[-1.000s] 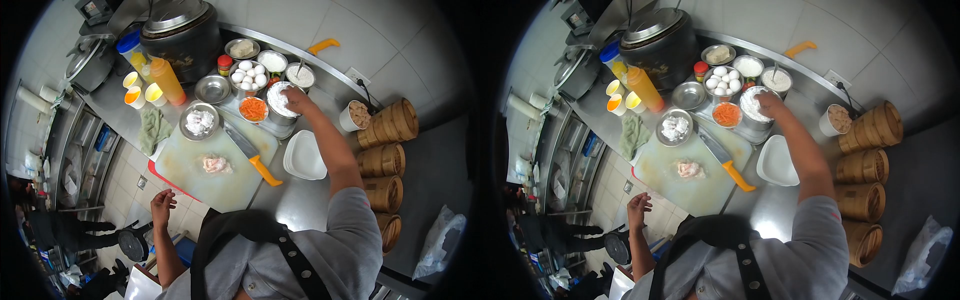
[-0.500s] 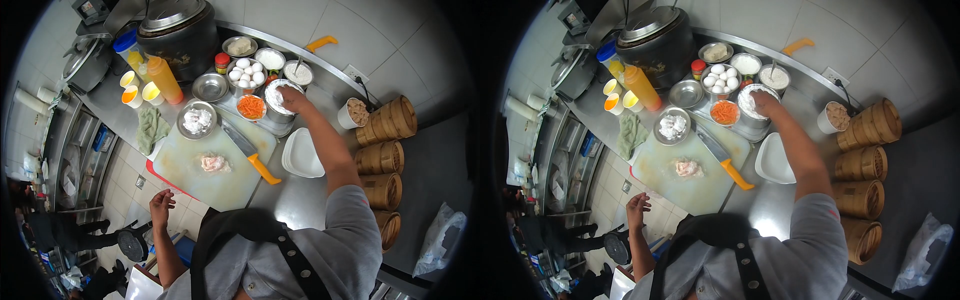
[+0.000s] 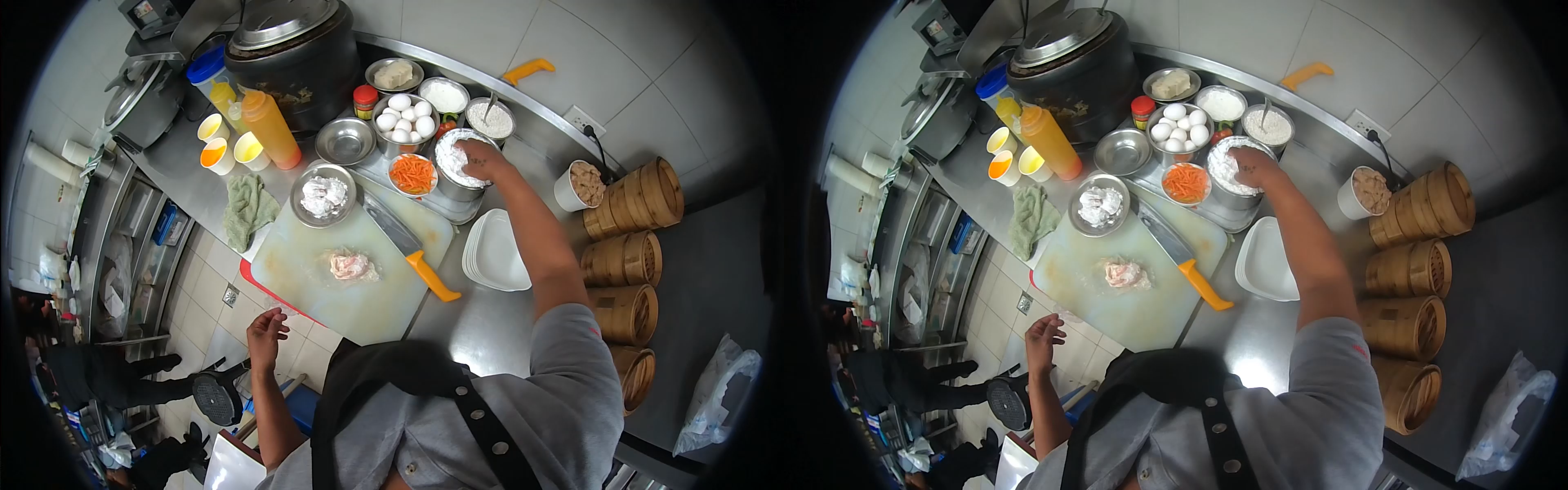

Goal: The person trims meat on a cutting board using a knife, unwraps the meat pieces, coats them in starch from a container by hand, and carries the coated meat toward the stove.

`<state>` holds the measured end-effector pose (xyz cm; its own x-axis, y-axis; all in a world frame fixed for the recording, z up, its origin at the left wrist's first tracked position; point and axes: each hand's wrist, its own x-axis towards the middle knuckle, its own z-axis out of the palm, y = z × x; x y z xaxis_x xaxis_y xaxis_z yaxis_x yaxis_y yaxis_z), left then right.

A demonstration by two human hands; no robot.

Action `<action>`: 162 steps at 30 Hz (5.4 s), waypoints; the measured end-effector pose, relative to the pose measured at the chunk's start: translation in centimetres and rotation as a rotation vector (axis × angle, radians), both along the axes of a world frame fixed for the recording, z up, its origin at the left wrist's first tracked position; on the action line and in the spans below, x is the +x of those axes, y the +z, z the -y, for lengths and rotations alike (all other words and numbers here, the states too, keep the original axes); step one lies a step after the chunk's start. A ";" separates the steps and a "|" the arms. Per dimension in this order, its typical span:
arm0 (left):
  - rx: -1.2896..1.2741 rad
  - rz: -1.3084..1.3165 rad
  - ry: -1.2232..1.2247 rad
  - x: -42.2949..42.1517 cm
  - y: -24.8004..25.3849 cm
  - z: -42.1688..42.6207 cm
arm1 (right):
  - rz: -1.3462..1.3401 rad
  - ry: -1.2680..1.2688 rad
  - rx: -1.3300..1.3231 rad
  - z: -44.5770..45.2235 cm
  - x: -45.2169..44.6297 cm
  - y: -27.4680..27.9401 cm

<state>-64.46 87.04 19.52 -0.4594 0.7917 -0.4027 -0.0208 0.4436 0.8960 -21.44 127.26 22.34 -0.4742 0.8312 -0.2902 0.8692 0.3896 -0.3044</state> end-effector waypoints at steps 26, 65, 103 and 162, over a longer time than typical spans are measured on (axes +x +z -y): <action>-0.026 -0.045 -0.008 -0.2 0.3 0.0 | -0.310 -0.244 -0.057 -0.6 1.9 -2.7; 0.044 0.069 -0.133 2.0 -1.5 -6.6 | -0.551 0.379 0.075 10.2 -24.2 -4.0; -0.068 0.114 -0.091 7.6 -3.7 -13.2 | -1.483 -0.933 -0.176 5.1 -1.0 -0.7; 0.080 0.091 -0.368 9.6 -4.5 -10.9 | -0.270 -0.282 0.223 1.2 -0.7 1.6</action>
<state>-54.90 97.96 15.03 -0.1042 0.9276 -0.3588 0.0459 0.3649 0.9299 -22.09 126.02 23.99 -0.2542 0.9671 0.0138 0.8518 0.2306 -0.4704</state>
